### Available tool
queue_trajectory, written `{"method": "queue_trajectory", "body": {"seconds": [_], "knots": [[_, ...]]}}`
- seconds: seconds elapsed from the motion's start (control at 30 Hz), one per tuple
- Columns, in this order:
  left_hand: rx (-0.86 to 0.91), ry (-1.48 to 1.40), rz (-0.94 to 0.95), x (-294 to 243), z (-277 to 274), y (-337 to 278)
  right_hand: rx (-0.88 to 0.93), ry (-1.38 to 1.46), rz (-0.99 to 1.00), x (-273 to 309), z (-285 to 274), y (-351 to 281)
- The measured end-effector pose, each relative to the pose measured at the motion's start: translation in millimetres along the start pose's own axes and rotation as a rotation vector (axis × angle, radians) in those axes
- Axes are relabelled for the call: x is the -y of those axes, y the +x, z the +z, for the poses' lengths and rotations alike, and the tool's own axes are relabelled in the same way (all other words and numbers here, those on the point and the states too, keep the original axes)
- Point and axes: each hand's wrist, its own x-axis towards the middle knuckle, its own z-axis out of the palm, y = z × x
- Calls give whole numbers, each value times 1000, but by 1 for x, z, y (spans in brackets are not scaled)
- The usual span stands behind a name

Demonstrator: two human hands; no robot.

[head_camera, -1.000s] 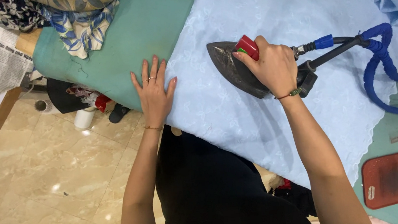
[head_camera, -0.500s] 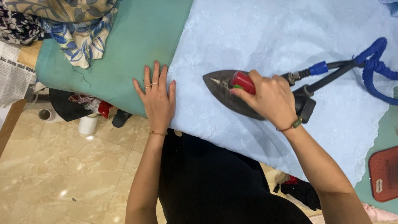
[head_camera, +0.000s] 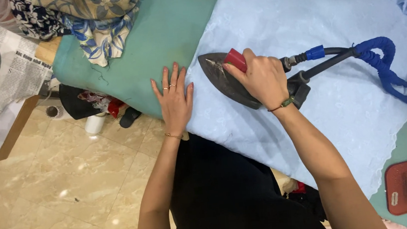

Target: The recorder is ironing a piece of light blue fabric on a workbench in a sewing area.

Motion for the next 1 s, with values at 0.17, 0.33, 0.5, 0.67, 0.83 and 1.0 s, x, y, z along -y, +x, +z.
{"method": "queue_trajectory", "body": {"seconds": [0.17, 0.33, 0.5, 0.67, 0.83, 1.0], "knots": [[25, 8, -19, 0, -2, 2, 18, -3, 14, 2, -1, 0], [33, 5, -23, 0, -1, 2, -14, -64, -4, 3, -3, -3], [19, -10, -15, 1, -1, 1, 0, -58, 18, 1, -2, -2], [0, -21, -9, 0, -2, 1, -12, -85, -1, -13, 0, 6], [3, -39, -10, -3, -6, 2, -6, -60, 43, -26, 0, 20], [-48, -95, -14, 2, -1, -2, 75, 64, 92, -20, -1, 16]]}}
